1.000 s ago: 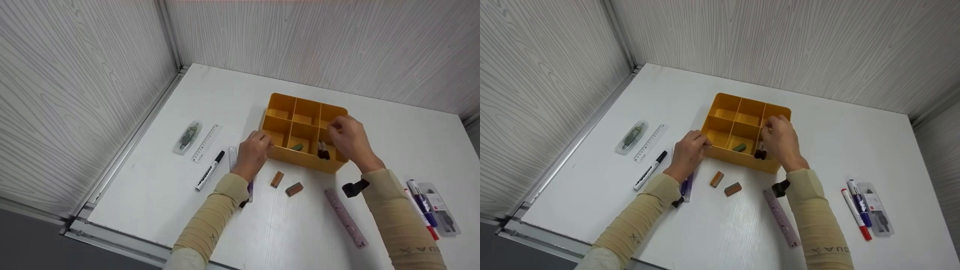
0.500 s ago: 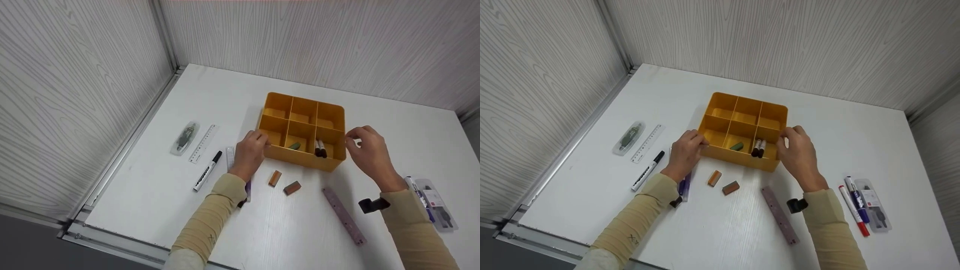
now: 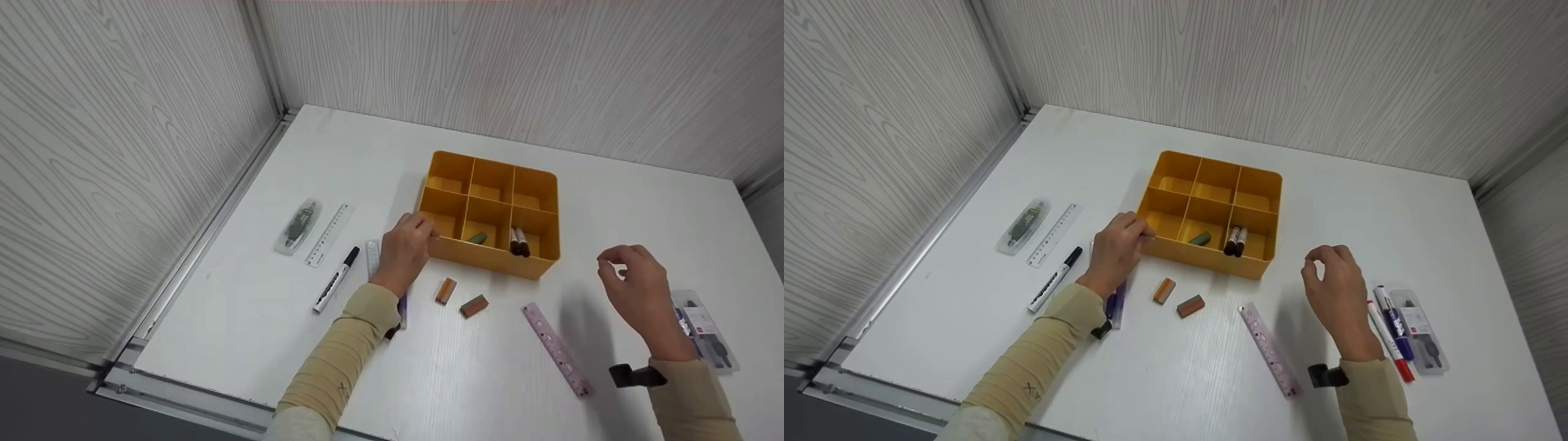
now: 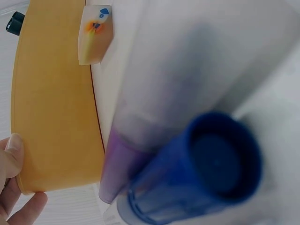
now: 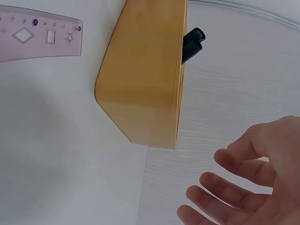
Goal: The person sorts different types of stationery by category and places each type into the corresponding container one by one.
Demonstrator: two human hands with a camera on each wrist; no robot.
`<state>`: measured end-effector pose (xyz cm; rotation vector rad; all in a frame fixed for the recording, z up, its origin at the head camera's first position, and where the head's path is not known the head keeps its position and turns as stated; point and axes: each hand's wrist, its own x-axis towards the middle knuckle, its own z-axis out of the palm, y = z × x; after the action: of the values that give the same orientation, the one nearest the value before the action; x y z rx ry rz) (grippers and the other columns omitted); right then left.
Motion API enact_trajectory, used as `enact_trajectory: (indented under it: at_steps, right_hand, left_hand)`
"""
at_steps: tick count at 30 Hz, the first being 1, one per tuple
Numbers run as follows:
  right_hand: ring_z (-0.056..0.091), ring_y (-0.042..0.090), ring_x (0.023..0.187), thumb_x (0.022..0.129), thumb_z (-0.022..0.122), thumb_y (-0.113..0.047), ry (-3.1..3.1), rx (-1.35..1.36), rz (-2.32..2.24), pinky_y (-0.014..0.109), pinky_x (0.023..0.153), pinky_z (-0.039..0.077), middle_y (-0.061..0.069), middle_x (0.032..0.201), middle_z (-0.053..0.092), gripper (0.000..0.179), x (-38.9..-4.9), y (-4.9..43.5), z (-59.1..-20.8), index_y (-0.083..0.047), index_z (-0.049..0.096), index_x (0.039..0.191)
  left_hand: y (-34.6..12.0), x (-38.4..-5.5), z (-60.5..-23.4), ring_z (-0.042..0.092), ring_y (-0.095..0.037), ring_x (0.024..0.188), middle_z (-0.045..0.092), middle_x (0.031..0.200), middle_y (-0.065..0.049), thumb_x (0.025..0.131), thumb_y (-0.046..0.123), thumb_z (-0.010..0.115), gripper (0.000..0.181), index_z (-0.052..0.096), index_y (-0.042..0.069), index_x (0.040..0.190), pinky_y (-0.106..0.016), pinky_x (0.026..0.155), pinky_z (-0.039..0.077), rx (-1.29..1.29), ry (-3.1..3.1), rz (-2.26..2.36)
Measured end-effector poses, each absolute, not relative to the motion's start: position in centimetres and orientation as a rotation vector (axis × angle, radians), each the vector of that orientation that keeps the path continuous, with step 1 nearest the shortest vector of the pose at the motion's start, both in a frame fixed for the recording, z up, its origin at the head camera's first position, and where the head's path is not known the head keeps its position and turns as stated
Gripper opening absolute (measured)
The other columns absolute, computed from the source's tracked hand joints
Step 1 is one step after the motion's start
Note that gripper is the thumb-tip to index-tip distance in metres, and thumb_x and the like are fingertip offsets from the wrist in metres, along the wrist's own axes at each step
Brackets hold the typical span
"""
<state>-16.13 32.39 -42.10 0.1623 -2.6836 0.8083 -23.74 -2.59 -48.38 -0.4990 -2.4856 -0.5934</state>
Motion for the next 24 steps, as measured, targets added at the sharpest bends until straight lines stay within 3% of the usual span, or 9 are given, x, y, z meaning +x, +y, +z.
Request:
enact_trajectory:
  at_steps: [4, 13, 20, 24]
  right_hand:
    - [0.057, 0.034, 0.098, 0.095, 0.056, -0.005, -2.675, 0.12, 0.779, 0.0, 0.076, 0.033, 0.019, 0.105, 0.061, 0.014, -15.0, 33.4, -42.5, 0.003, 0.067, 0.101]
    - [0.058, 0.038, 0.094, 0.097, 0.053, -0.009, -2.751, -0.073, 0.726, 0.018, 0.069, 0.038, 0.025, 0.106, 0.06, 0.021, -12.8, 36.7, -44.0, 0.005, 0.066, 0.104]
    - [0.055, 0.032, 0.087, 0.096, 0.052, -0.01, -2.828, -0.2, 0.687, 0.016, 0.056, 0.038, 0.028, 0.105, 0.058, 0.024, -11.3, 39.2, -45.2, 0.009, 0.065, 0.105]
    - [0.054, 0.032, 0.081, 0.095, 0.052, -0.01, -2.924, -0.267, 0.638, 0.025, 0.053, 0.04, 0.033, 0.105, 0.055, 0.028, -10.8, 40.6, -45.6, 0.011, 0.062, 0.11]
  left_hand:
    - [-2.6, -23.7, -48.4, 0.062, -0.014, 0.09, 0.063, 0.094, 0.001, 0.089, 0.016, 0.074, 0.006, 0.068, 0.013, 0.088, -0.024, 0.073, 0.058, -0.499, -2.492, -0.586]
    - [-2.7, -23.6, -48.5, 0.061, -0.014, 0.09, 0.062, 0.095, 0.0, 0.092, 0.016, 0.07, 0.004, 0.068, 0.013, 0.09, -0.024, 0.074, 0.058, -0.511, -2.499, -0.613]
    - [-2.7, -23.7, -48.6, 0.061, -0.014, 0.091, 0.062, 0.096, 0.001, 0.092, 0.014, 0.07, 0.004, 0.067, 0.012, 0.089, -0.023, 0.075, 0.057, -0.525, -2.48, -0.623]
    - [-2.6, -23.8, -48.6, 0.061, -0.014, 0.09, 0.062, 0.096, 0.001, 0.092, 0.014, 0.069, 0.004, 0.067, 0.013, 0.089, -0.023, 0.073, 0.057, -0.518, -2.477, -0.617]
